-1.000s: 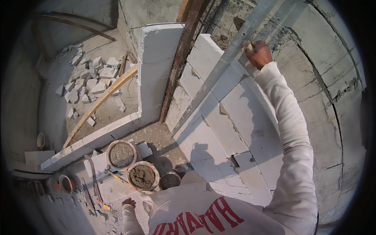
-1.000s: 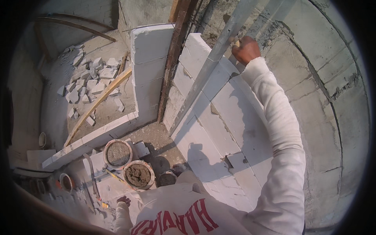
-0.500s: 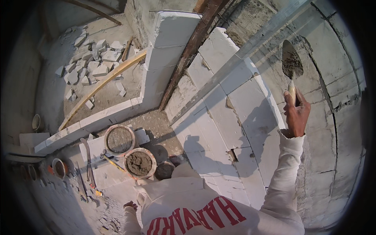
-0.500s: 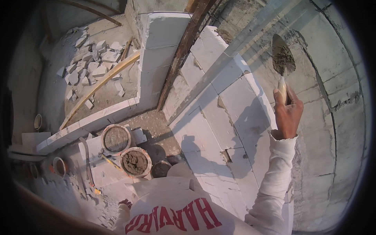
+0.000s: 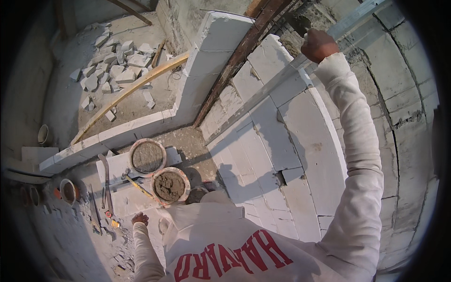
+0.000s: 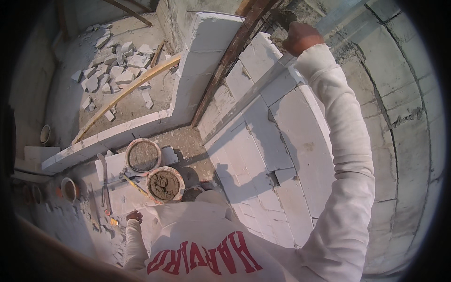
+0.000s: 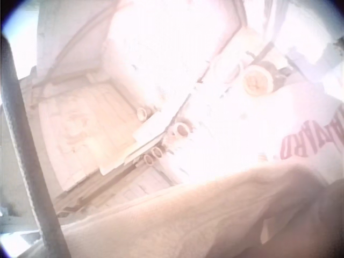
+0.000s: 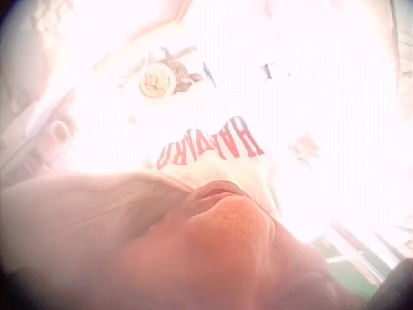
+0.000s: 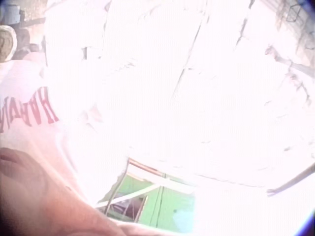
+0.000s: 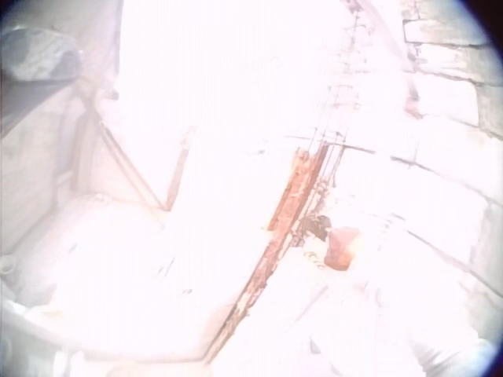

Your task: The person breaks a white tile with a hammer, picks up a broken piece, and applies mortar to a wall using a trowel. The person repeatedly scoops mortar and spreads it along the wall surface.

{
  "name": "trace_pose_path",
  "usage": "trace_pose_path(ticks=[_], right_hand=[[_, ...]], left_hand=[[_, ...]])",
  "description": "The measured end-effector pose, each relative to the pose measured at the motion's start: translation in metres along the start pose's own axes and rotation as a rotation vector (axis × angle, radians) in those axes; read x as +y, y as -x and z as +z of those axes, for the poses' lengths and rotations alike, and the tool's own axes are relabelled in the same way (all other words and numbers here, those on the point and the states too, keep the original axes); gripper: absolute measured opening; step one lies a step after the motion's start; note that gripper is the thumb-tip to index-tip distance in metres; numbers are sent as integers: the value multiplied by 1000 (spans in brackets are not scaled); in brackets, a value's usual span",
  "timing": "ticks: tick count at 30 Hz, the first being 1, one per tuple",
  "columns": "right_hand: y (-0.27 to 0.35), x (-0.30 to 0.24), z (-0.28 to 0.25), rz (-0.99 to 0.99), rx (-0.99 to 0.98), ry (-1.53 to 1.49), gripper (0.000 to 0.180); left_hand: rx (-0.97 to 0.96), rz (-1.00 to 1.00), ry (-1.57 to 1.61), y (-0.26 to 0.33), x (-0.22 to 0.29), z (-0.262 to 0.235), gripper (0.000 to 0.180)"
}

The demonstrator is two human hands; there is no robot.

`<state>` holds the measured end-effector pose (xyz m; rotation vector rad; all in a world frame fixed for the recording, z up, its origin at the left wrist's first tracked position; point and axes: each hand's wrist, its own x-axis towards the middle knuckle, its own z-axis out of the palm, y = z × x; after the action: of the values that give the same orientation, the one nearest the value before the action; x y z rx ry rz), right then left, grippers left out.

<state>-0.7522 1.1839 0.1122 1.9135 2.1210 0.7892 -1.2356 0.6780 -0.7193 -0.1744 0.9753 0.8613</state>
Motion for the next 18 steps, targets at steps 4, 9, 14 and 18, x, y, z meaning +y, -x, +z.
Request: trace_pose_path(ticks=[4, 9, 14, 18], right_hand=[[-38, 3, 25, -58, -122, 124, 31], [-60, -13, 88, -91, -269, 225, 36], [-67, -26, 74, -113, -223, 144, 42], [-71, -49, 13, -134, -284, 604, 36]], left_hand=[[738, -127, -39, 36, -76, 13, 17], [914, -255, 64, 88, -165, 20, 15], [869, -255, 144, 90, -217, 10, 15], [939, -285, 143, 86, -207, 18, 14]])
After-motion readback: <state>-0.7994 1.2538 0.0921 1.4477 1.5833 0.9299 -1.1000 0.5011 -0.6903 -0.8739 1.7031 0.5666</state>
